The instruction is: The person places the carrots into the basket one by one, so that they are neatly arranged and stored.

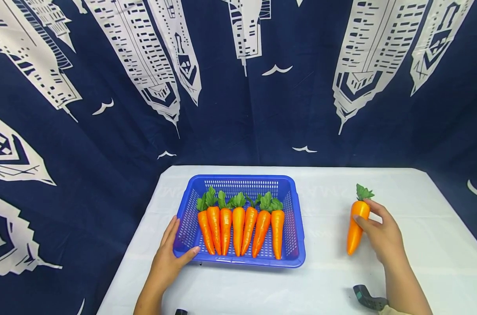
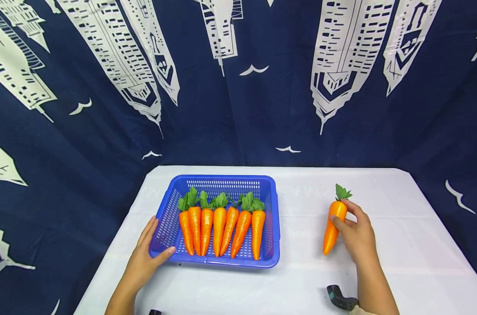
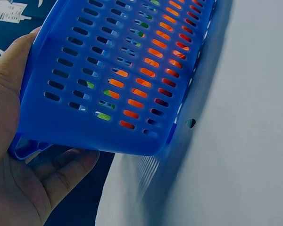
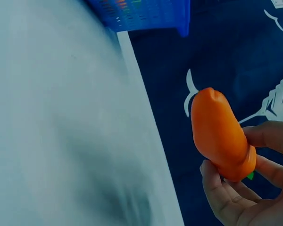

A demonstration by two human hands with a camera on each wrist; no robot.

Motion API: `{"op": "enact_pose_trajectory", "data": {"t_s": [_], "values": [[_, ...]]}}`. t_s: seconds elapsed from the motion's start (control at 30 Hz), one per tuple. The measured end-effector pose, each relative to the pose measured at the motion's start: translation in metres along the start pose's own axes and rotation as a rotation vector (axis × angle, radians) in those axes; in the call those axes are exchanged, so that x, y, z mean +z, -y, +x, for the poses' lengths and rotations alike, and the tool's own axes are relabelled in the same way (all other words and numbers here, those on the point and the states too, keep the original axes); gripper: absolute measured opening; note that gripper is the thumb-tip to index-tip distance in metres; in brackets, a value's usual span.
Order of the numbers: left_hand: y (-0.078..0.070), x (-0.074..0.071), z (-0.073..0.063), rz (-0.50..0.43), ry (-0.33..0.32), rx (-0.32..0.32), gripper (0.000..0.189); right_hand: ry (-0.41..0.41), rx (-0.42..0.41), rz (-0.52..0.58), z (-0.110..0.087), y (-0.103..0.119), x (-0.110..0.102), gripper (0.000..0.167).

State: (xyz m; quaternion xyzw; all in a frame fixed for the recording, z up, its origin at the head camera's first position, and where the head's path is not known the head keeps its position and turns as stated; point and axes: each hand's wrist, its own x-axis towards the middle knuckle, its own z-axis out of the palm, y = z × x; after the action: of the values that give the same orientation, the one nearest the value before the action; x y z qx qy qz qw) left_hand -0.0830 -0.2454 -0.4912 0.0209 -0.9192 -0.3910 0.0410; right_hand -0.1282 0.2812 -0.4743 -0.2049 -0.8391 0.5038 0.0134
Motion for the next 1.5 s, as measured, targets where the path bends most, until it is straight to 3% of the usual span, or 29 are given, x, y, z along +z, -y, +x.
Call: {"op": "enact_pose_trajectory", "data": {"t_s": [0.57,1.5], "values": [[0.000,0.000,-0.001,-0.001,-0.008,0.003,0.104,0.072,-0.237,-0.038,-0.012,0.050,0.008,0.065],[-0.001,-0.001,0.000,-0.009,-0.002,-0.004,0.103,0.185,-0.461,0.029,-0.015,0.121,0.037,0.060]]}}
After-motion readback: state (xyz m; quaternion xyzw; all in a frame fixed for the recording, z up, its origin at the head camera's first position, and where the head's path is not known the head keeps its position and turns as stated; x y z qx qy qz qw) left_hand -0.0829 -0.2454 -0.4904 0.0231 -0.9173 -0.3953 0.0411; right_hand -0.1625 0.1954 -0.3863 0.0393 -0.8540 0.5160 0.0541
